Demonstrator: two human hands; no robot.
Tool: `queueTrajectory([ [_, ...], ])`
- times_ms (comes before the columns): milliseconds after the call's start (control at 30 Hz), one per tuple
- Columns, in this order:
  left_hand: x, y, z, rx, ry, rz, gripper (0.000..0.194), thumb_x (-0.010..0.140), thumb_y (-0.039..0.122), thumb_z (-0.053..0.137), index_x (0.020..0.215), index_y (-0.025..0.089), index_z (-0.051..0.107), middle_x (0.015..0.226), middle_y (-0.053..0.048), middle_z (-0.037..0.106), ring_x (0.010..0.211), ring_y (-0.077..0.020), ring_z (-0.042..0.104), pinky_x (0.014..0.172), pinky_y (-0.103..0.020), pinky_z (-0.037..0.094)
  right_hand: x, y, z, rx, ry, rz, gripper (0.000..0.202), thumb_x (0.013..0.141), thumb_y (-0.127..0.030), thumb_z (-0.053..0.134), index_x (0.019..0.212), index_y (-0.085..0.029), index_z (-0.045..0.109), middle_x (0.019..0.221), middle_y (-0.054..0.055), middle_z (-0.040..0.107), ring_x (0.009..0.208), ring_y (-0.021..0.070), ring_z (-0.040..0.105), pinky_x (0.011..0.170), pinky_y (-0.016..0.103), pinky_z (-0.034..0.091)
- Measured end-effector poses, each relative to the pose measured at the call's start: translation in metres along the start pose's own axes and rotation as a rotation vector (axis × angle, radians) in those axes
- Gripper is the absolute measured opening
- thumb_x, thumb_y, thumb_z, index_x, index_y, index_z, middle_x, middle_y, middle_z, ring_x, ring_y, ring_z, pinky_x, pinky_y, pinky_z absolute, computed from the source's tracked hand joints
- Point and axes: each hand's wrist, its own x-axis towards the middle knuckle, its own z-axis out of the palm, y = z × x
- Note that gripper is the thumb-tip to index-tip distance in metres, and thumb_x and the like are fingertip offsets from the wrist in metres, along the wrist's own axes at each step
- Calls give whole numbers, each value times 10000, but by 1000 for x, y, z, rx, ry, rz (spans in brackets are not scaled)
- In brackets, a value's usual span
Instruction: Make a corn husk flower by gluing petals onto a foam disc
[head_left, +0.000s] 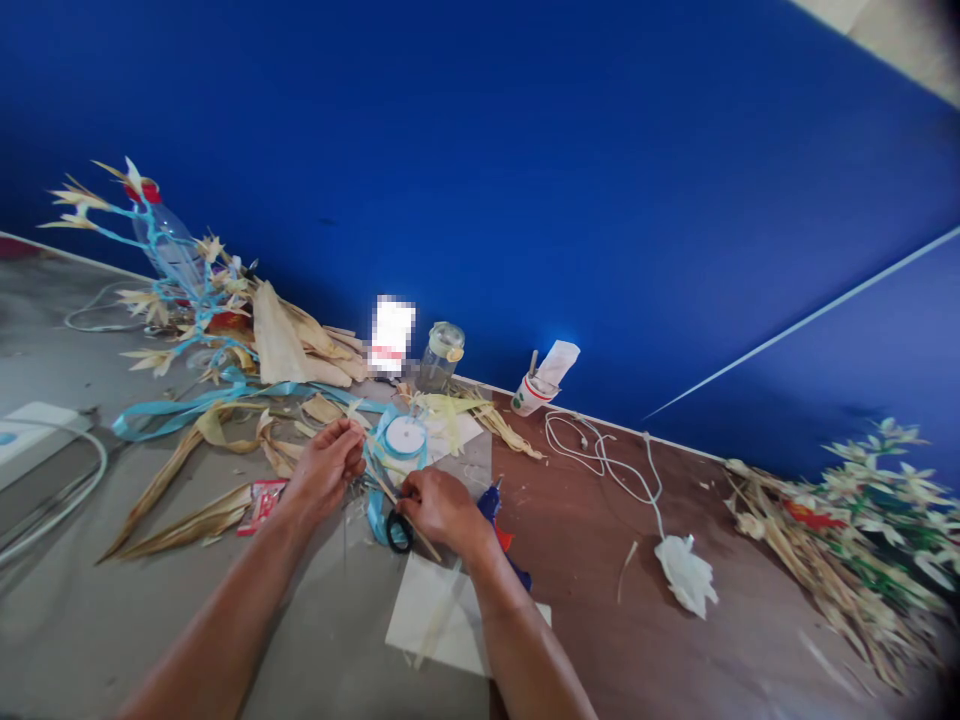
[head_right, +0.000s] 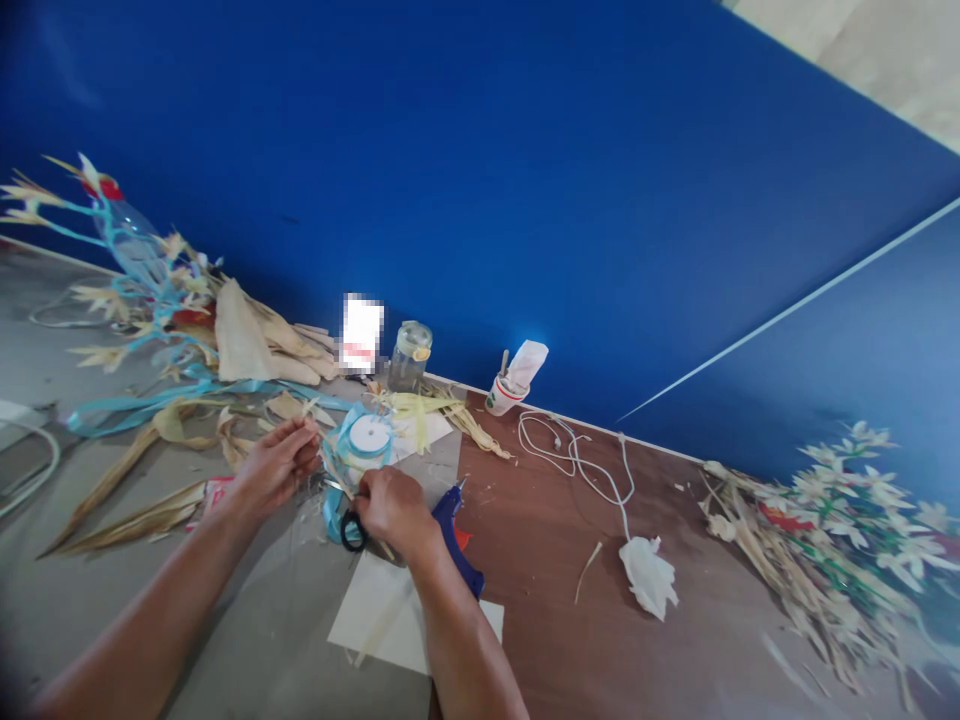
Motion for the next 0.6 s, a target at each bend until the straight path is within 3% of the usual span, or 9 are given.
queueTrajectory([
  [133,-2,-1,3,-2,-46,-8,258,648,305,726,682,161,515,491,99,377,374,-9,245,365,-150,220,-4,-12,9,-216,-55,49,233,760,-286,568,898,-128,671,911,165,690,802,268,646,612,301,410],
  [267,-3,-1,3,0,-64,-12,265,651,310,727,669,160,509,481,101,359,382,-12,252,371,-147,226,-3,-16,9,-270,-82,52,246,799,-262,515,878,-99,681,880,191,693,803,303,655,603,325,421],
  [500,-2,-3,1,-3,-40,-15,268,645,311,732,663,156,514,502,95,369,381,-12,247,366,-146,230,-4,9,-17,-343,-79,85,227,832,-259,467,875,-150,661,883,121,694,841,242,650,657,283,430],
  [600,-1,-5,0,-2,-46,-14,250,652,305,728,683,156,531,516,88,387,384,-13,263,370,-148,242,-4,20,-27,-384,-33,179,221,841,-219,448,908,-155,649,926,120,672,868,237,637,693,289,429],
])
